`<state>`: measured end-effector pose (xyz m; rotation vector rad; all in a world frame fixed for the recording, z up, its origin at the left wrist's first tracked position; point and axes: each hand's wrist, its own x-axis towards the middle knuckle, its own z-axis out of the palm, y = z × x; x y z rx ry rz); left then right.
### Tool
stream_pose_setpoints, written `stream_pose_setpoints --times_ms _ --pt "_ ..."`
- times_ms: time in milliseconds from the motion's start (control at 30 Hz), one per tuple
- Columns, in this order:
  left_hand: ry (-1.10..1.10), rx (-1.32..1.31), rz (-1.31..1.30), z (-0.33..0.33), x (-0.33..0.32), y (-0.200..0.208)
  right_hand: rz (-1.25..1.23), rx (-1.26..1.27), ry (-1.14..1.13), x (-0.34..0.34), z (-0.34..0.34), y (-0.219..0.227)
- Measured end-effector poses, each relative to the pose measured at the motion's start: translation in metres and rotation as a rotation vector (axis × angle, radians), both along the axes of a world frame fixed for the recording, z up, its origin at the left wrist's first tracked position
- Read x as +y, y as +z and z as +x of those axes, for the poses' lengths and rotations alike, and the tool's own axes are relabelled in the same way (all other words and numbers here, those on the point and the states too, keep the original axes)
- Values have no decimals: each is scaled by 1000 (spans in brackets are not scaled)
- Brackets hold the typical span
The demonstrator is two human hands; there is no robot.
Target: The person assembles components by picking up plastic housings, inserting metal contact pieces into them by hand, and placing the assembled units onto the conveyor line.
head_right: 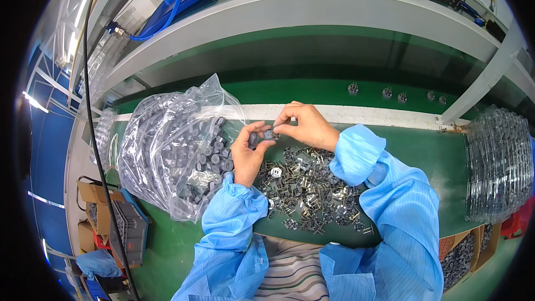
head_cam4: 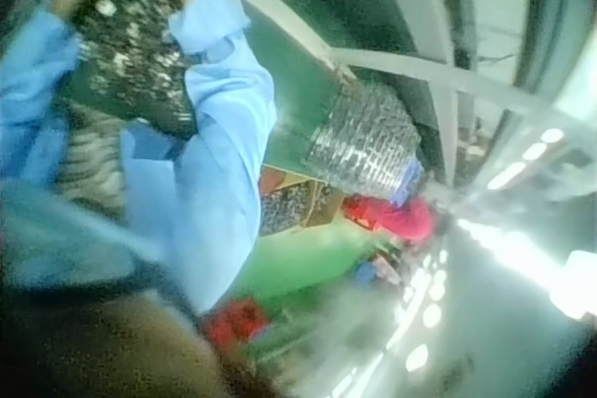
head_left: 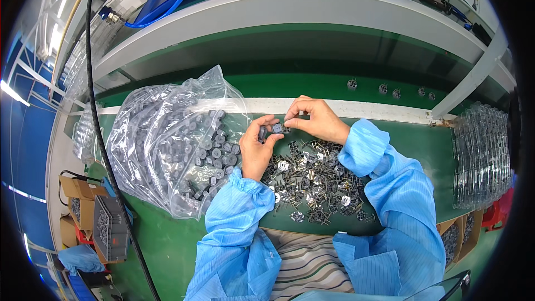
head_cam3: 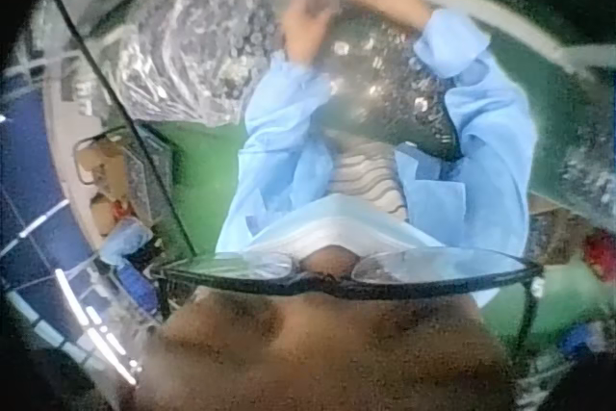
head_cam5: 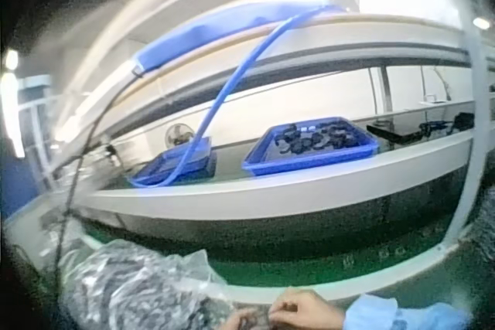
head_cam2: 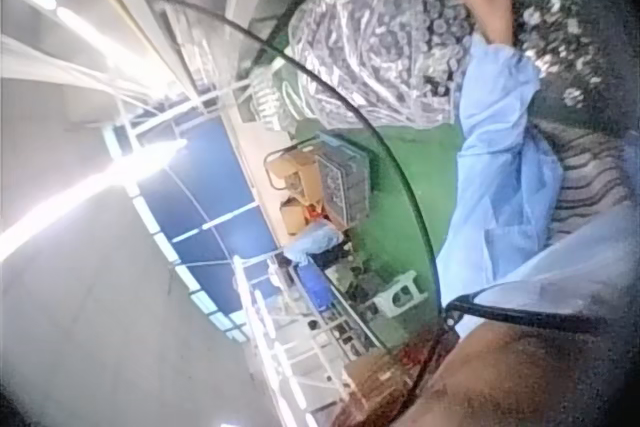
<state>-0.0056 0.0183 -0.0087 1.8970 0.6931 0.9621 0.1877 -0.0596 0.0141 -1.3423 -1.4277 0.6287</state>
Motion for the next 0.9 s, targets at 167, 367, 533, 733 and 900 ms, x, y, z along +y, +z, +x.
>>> stream_pose_setpoints --times_ms 167,367,533,733,900 --pt "-48 50 -18 -4 4 -9 223 -250 -37 3 -8 -8" --pt "-308 -310 -706 -10 12 -2 -34 289 91 0 -14 -10" --pt "-439 -445 -1051 -12 13 11 25 -23 91 -5 -13 5" --pt "-471 -335 -1191 -10 10 17 292 -255 -35 -6 -12 11" --pt "-498 -248 -1126 -11 11 8 235 -446 -16 -11 -15 12"
